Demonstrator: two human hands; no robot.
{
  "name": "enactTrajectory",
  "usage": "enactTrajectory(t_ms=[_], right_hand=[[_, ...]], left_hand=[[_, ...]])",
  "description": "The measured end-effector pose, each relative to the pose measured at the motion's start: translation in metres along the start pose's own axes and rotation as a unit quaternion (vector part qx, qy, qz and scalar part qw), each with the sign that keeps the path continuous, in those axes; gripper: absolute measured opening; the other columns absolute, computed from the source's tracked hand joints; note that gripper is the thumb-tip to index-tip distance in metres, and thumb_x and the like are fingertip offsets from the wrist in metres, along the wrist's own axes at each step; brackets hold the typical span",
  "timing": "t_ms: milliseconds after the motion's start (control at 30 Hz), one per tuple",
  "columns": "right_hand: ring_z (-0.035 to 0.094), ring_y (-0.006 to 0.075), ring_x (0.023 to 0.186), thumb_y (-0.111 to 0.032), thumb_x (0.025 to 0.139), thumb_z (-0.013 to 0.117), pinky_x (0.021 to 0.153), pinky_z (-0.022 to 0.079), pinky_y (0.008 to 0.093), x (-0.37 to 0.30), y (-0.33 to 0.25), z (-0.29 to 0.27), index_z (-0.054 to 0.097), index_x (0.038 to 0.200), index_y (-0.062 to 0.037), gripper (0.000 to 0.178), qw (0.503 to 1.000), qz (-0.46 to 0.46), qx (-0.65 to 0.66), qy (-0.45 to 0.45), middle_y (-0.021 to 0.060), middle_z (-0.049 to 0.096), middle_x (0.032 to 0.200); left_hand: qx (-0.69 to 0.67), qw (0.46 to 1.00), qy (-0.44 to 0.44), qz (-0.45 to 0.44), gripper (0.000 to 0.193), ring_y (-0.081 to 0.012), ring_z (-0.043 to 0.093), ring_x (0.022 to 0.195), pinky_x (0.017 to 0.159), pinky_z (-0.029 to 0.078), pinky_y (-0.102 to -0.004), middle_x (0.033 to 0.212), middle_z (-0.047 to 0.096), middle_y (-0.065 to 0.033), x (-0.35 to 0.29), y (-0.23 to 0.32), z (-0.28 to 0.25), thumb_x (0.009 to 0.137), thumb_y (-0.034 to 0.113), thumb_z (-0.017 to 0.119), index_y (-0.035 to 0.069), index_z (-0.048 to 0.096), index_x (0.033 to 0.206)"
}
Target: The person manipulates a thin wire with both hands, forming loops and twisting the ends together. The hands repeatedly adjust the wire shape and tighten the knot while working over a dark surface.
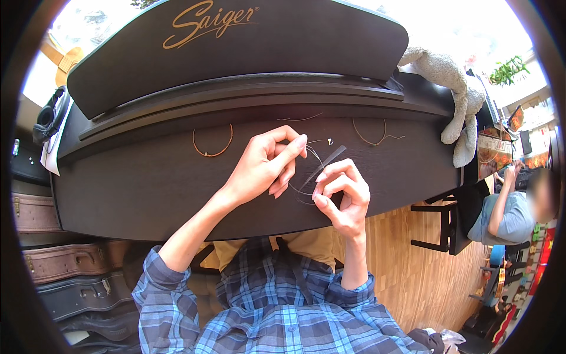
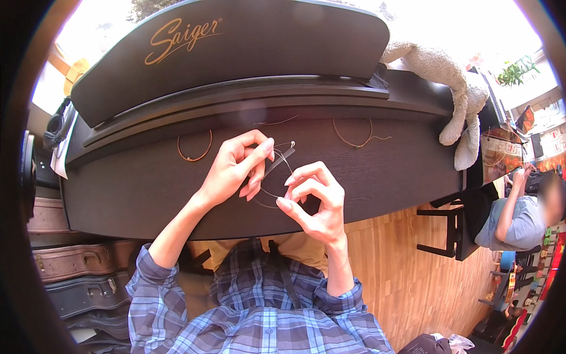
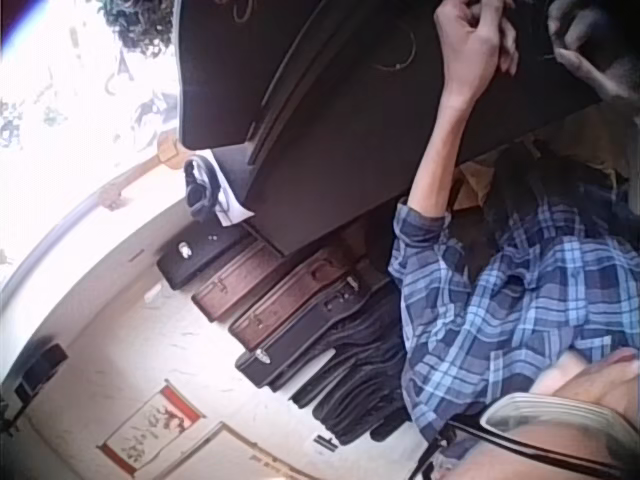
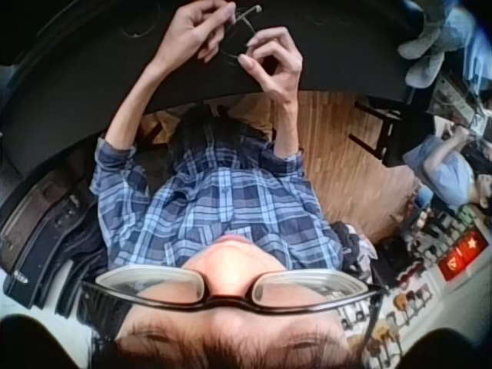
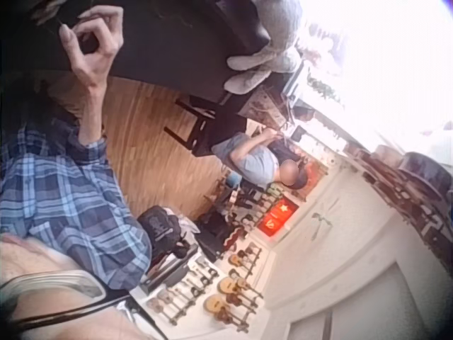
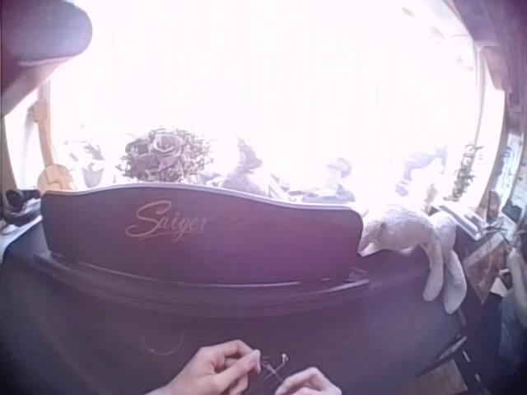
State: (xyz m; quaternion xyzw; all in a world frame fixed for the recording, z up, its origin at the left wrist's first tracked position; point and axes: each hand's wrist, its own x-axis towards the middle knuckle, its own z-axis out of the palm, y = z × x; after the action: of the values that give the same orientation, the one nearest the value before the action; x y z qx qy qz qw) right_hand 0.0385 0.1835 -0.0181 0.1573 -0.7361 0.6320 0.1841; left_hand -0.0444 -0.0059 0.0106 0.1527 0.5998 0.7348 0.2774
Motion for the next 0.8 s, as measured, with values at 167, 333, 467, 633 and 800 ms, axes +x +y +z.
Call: enactTrajectory(t_ms=[167, 333, 467, 633, 800], right_hand=[[0.066, 0.0111, 0.071, -0.002, 0.075, 0.085, 0.063, 0.052, 0.0247, 0.0002, -0.004, 0.0002, 0.059, 0.07, -0.0041, 0.027, 1.0, 0.008, -0.024, -0.002, 0.0063, 0.058, 0.098], [0.064, 0.0103, 0.078, 0.002, 0.078, 0.082, 0.067, 0.053, 0.023, 0.0019, -0.0008, 0.0011, 0.058, 0.071, -0.004, 0.026, 0.999, 0.004, -0.041, 0.014, 0.0058, 0.057, 0.097], [0.063, 0.0097, 0.082, 0.007, 0.082, 0.078, 0.069, 0.054, 0.0229, -0.0005, -0.0008, 0.0039, 0.056, 0.073, -0.0031, 0.025, 0.994, 0.075, 0.019, 0.071, 0.0062, 0.056, 0.1], [0.064, 0.0113, 0.081, 0.011, 0.086, 0.073, 0.069, 0.057, 0.0233, -0.0008, -0.0018, 0.0041, 0.055, 0.077, -0.001, 0.023, 0.992, 0.084, 0.034, 0.091, 0.0079, 0.056, 0.102], [0.07, 0.0184, 0.085, 0.011, 0.09, 0.068, 0.068, 0.06, 0.0267, 0.0004, -0.0016, 0.0046, 0.053, 0.081, 0.001, 0.02, 0.988, 0.093, 0.079, 0.095, 0.0112, 0.058, 0.102]], left_hand=[[0.011, 1.0, 0.004, 0.014, 0.027, -0.0051, 0.042, 0.036, 0.037, 0.037, -0.0231, 0.05, 0.049, 0.0003, 0.0001, -0.0007, 0.0002, 0.108, 0.025, 0.051, 0.001, 0.055, 0.096], [-0.004, 0.999, 0.005, 0.039, 0.026, -0.005, 0.042, 0.037, 0.039, 0.037, -0.0224, 0.051, 0.049, 0.0005, -0.001, -0.0011, -0.001, 0.108, 0.023, 0.052, 0.001, 0.056, 0.095], [-0.003, 0.998, 0.007, 0.061, 0.024, -0.0048, 0.043, 0.038, 0.04, 0.037, -0.0221, 0.051, 0.05, 0.0005, -0.0015, -0.002, -0.0009, 0.107, 0.02, 0.053, 0.001, 0.057, 0.095], [-0.011, 0.998, 0.0, 0.059, 0.024, -0.0033, 0.043, 0.042, 0.042, 0.034, -0.0214, 0.052, 0.049, 0.0031, -0.0025, -0.0036, -0.0002, 0.105, 0.026, 0.059, 0.005, 0.06, 0.094], [-0.058, 0.997, -0.041, 0.034, 0.024, -0.0029, 0.043, 0.043, 0.042, 0.035, -0.0212, 0.053, 0.05, 0.003, -0.0012, -0.0028, -0.0056, 0.105, 0.025, 0.058, 0.003, 0.061, 0.097]])
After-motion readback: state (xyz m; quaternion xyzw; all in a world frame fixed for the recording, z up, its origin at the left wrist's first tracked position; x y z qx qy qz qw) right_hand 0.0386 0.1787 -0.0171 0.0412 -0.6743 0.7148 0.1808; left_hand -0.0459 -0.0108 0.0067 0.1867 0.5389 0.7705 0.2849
